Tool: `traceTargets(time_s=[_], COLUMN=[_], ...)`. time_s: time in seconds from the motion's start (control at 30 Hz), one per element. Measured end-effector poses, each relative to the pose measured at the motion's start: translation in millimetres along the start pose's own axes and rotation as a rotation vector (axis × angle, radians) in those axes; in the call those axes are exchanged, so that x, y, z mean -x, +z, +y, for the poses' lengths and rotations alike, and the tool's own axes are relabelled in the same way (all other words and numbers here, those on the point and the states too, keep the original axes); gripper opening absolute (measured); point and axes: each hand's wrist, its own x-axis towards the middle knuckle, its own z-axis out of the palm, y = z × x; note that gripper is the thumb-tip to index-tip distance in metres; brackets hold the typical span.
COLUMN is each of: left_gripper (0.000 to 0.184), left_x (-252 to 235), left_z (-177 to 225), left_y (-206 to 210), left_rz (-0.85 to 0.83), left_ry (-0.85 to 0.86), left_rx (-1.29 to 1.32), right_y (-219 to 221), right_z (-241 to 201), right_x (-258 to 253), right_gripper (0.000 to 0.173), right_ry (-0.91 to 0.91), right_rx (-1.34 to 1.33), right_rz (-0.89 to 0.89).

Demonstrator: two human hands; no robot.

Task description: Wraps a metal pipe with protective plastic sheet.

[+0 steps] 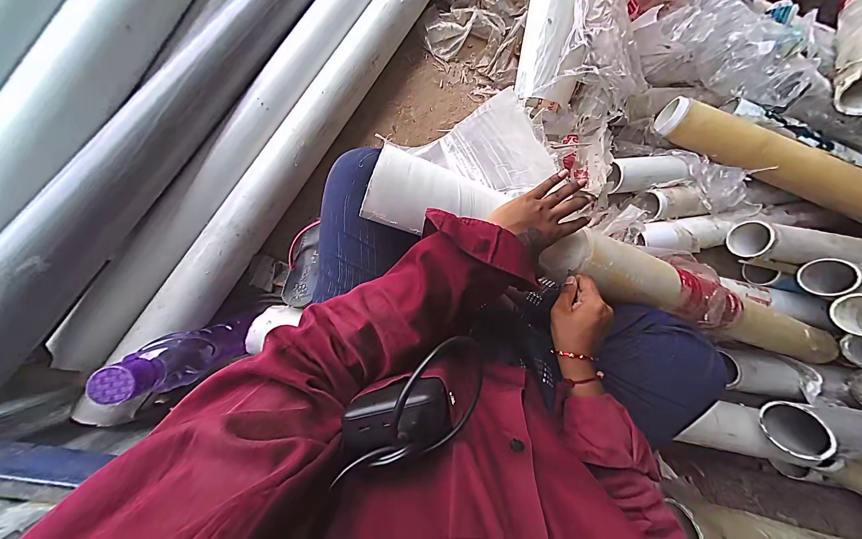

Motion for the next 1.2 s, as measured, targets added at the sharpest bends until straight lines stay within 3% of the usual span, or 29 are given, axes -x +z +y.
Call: traceTargets(time_s=[0.23, 0.3, 0.37, 0.4, 0.5, 0.6, 0.7, 0.9, 1.0, 1.1, 1.2], left_gripper=[0.080, 0.071, 0.078, 0.080, 0.056, 0.055, 0.043, 0.038, 0.030, 0.013, 0.016], left_x=[0, -1, 1, 1, 9, 25, 32, 26, 17, -5, 0], left_z=[0, 0, 4, 3, 11, 26, 40, 47, 53, 50, 45], left_y=[-2, -3, -5, -9, -7, 14, 30, 22, 13, -7, -7], left_rz=[-0.054, -0.051, -0.063, -0.082, -0.060, 0.086, 0.265, 0.191, 0.138, 0.105, 0.103], left_ry=[-0.007, -0.005, -0.001, 0.009, 0.055, 0.067, 0.031, 0.071, 0.041, -0.084, -0.045], left_rx=[-0.003, 0.000, 0.054, 0.071, 0.070, -0.109, -0.330, -0.479, -0.447, -0.221, -0.150], right_y=[20, 19, 23, 24, 1, -26, -39, -43, -20, 11, 20], right_z=[8, 5, 6, 6, 9, 18, 34, 49, 53, 64, 70], right_x=[13, 18, 33, 36, 28, 11, -11, -91, -115, -109, -106], right_gripper=[0.026, 0.027, 0.027, 0.027, 0.028, 0.027, 0.028, 0.032, 0.031, 0.027, 0.025], right_ry=[-0.047, -0.020, 0.032, 0.030, 0.030, 0.123, 0.121, 0.107, 0.108, 0.079, 0.061], right_rx=[-0.050, -0.039, -0.060, -0.069, -0.041, -0.067, -0.121, -0.120, -0.121, -0.141, -0.166], right_rz=[0.089, -0.023, -0.201, -0.198, -0.188, -0.218, -0.078, 0.201, 0.229, 0.269, 0.323])
